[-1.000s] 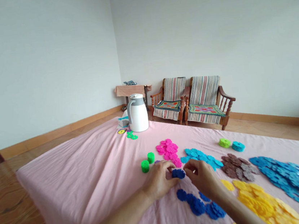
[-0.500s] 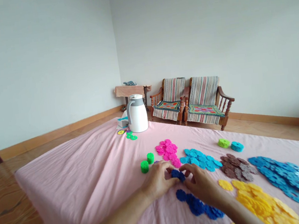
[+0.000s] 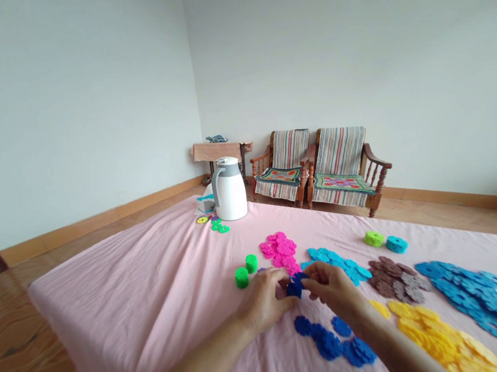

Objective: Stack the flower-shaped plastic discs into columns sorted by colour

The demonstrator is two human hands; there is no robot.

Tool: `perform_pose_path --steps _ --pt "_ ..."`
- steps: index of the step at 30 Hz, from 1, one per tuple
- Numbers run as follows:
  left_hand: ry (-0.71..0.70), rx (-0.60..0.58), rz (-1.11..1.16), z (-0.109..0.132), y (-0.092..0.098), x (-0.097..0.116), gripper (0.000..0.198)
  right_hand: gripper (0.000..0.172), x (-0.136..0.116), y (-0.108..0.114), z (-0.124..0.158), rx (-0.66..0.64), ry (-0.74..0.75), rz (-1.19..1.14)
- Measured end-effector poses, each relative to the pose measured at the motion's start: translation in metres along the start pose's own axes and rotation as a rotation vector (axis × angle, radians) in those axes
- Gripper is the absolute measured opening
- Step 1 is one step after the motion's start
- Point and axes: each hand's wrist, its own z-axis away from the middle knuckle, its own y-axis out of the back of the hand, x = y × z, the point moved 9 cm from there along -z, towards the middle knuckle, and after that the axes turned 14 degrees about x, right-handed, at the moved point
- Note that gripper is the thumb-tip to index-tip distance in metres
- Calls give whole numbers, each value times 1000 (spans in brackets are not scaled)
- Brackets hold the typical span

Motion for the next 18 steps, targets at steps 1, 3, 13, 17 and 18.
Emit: perform_pose_path --steps 1,3,13,17,18 --pt "1 1 15 0 0 0 18 15 -1 1 0 14 1 -13" --pt "2 6 40 1 0 0 20 16 0 1 -1 27 9 -17" --pt "2 22 58 0 0 -2 25 15 11 -10 0 6 38 95" --pt "11 4 80 0 -1 0 24 13 6 -3 1 33 45 99" --pt "10 4 83 0 -1 0 25 11 5 -1 2 32 51 116"
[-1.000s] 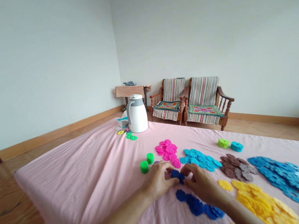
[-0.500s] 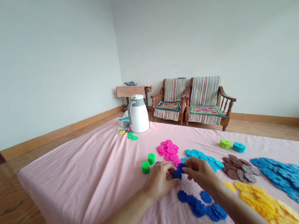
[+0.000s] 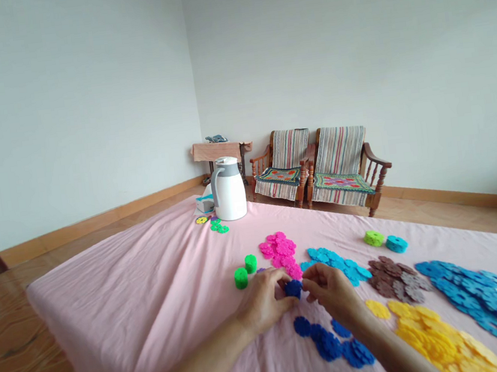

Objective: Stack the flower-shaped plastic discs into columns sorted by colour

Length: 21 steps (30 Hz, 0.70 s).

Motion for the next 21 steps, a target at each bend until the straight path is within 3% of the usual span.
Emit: perform_pose_path --steps 8,13,17,21 --pt "7 3 4 -1 1 -1 26 26 -22 10 14 1 200 387" --pt "9 0 28 -1 1 -1 26 28 -25 6 17 -8 278 404" --pt "1 18 34 -1 1 1 27 25 -21 12 11 75 332 468" --pt "-28 23 21 -1 1 4 27 28 -25 3 13 -1 424 432"
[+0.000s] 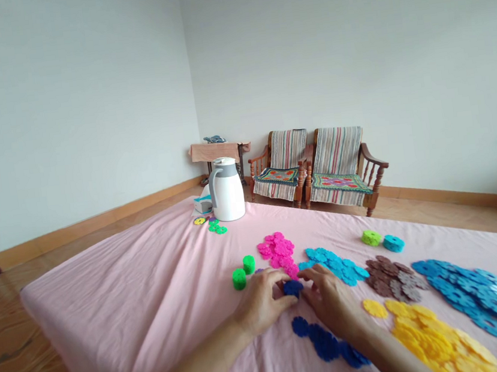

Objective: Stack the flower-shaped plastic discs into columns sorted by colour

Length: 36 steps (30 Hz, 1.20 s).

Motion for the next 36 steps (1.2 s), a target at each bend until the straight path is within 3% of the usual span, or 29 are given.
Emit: perform_pose_path --steps 5,12,18,25,29,31,36 --pt "1 12 -23 0 0 -2 26 26 0 -3 -3 -21 -2 2" --pt "48 26 -16 1 0 -7 30 15 17 13 -8 156 -194 -133" --pt "60 -5 -17 1 0 -6 19 12 7 -2 -2 40 -338 -378" --pt "48 -5 0 1 0 -3 20 11 8 -5 1 59 -351 -317" --pt "58 -5 -10 1 -1 -7 21 13 7 10 -5 71 -296 -198" --pt "66 -3 -13 2 -1 -9 24 12 7 22 -8 30 -221 -100" --pt "77 -5 -19 1 0 -11 34 13 20 33 3 -233 -117 25"
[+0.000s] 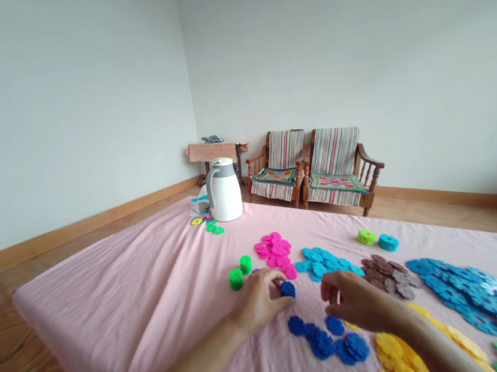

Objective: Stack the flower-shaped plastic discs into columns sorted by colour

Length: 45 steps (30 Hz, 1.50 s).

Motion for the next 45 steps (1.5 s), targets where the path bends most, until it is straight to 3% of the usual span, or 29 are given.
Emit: perform_pose_path --steps 6,13,15,20,25,29,34,36,40,45 --pt "0 -5 8 -1 -1 1 28 18 8 -8 14 -172 -13 60" --pt "7 -14 -5 0 -2 4 25 14 4 -10 8 -169 -32 -103" --pt "3 -2 4 0 -1 5 25 10 1 -15 2 -139 -85 -270" --pt "-32 5 21 1 0 10 23 6 -5 -31 -13 91 -251 -622" --pt "-64 9 -19 0 0 11 14 9 -11 -48 -17 159 -268 -714" --pt "-67 8 -13 0 0 10 17 10 -9 -49 -18 179 -252 -673" --pt "-26 -5 22 0 -1 7 26 7 -8 -26 -17 223 -227 -453" --pt "-22 -4 23 0 0 7 27 8 -15 -20 -12 155 -170 -289" --pt "-46 7 25 0 0 9 24 6 -34 -29 7 -102 -41 -77" --pt "-67 20 29 -1 1 9 20 16 -46 -32 21 -105 0 47"
